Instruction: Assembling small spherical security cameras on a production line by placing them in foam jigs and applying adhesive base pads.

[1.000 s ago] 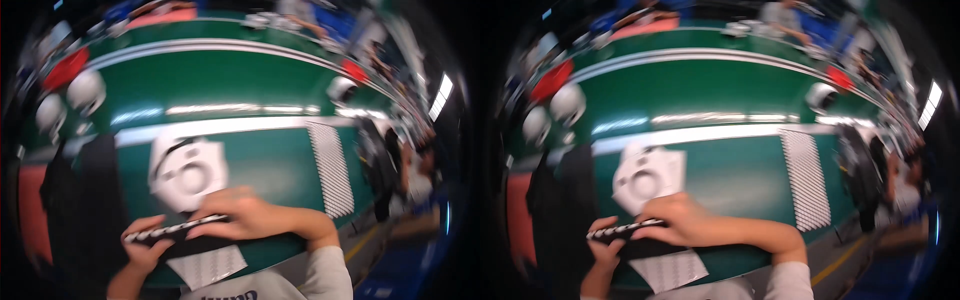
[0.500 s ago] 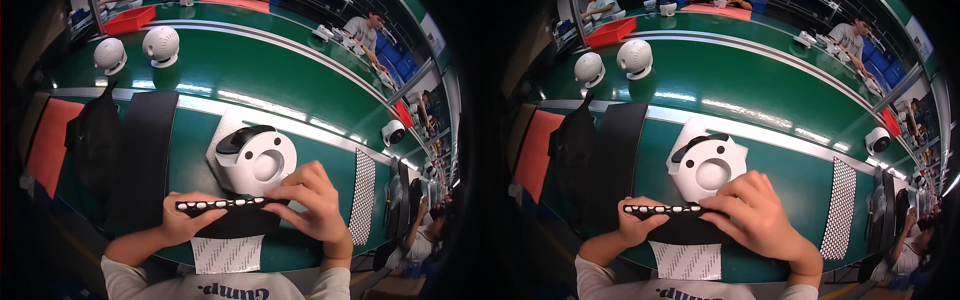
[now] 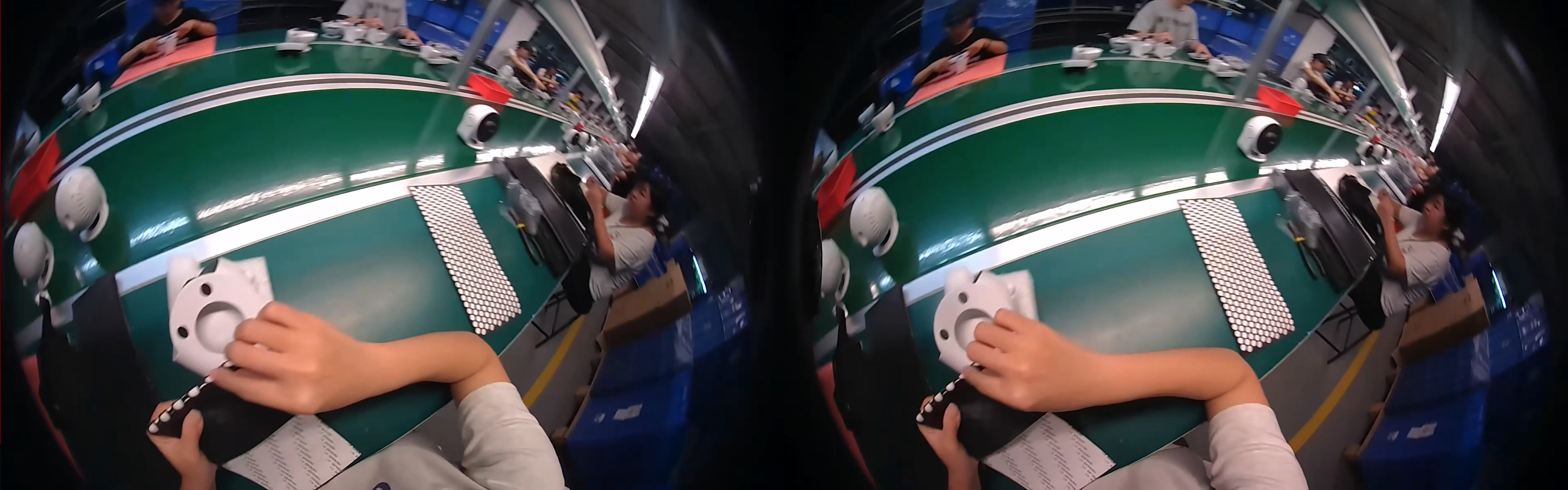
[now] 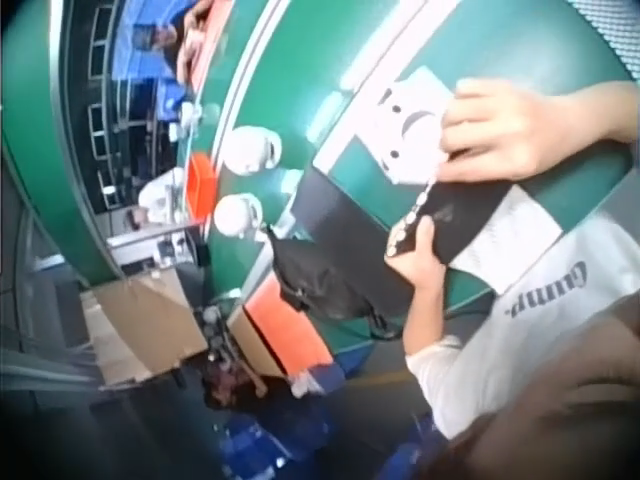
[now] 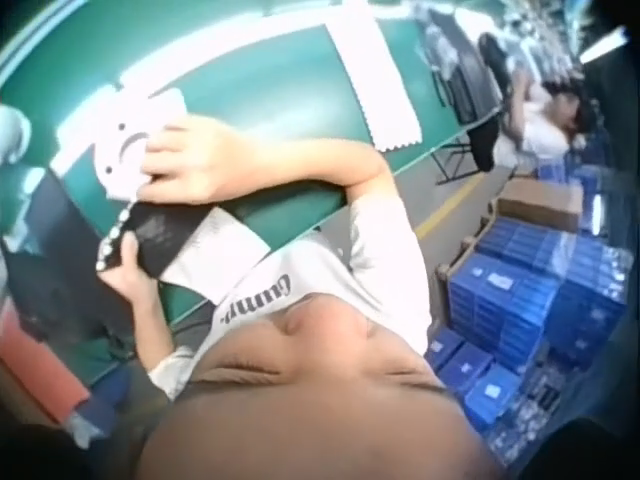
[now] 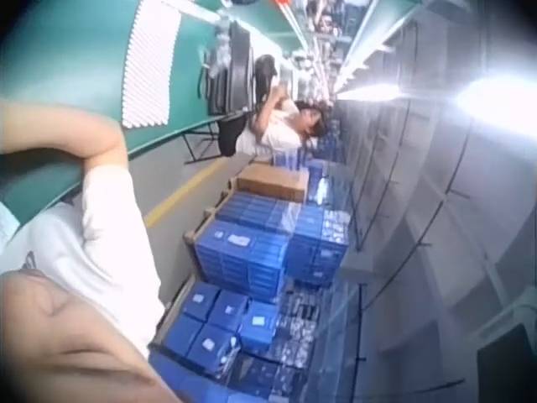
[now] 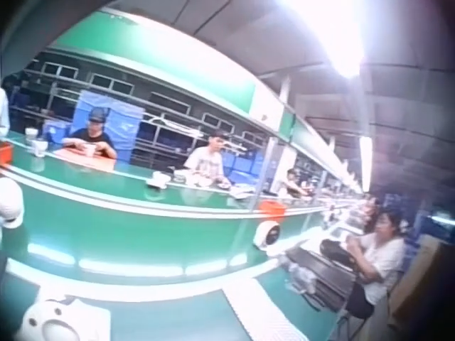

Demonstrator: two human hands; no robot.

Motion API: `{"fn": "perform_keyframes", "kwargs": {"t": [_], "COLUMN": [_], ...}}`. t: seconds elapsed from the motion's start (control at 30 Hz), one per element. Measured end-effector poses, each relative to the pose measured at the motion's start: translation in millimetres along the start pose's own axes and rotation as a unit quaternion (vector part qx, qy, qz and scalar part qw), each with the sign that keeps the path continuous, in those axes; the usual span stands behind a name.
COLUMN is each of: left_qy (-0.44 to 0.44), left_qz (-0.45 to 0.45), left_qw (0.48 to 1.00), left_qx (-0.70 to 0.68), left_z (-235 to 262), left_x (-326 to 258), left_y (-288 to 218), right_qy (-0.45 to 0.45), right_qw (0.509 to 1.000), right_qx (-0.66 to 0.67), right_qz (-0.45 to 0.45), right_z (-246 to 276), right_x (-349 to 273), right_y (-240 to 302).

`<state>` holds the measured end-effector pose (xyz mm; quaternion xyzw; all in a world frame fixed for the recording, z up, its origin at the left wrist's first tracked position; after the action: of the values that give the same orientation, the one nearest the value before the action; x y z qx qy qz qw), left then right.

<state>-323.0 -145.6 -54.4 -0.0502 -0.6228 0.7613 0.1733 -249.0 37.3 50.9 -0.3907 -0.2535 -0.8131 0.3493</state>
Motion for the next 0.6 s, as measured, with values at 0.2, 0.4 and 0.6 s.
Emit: {"fn": "perform_keyframes", "kwargs": {"t": [0.2,0.4,0.6], "left_qy": [-0.01,0.009,0.03], "left_qz": [0.015,0.025,0.07], "left_qw": [0.999,0.997,0.988], "left_qx": [-0.041,-0.069,-0.134], "left_z": [-3,1,-17], "left_x": [6,5,2], "left_y": [14,8,5], "right_qy": [0.017,-0.005,-0.007], "right_qw": [0.999,0.998,0.996], "right_qx": [-0.016,0.009,0.03], "right_qz": [-0.029,0.06,0.083], "right_z": [-2,-2,0], "right_x": [-5,-1,-9], "right_y": [-2,5,1]}}
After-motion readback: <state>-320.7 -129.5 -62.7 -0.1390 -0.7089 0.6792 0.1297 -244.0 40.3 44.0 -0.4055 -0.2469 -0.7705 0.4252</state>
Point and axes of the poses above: each hand's wrist, its own x-axis towards the middle knuckle, its own z-axis out of the back of the hand, y = z × x, the point moved 6 cm from there along x, towards the middle knuckle, and after that the axes turned 12 degrees about x, right-handed, at the moved point
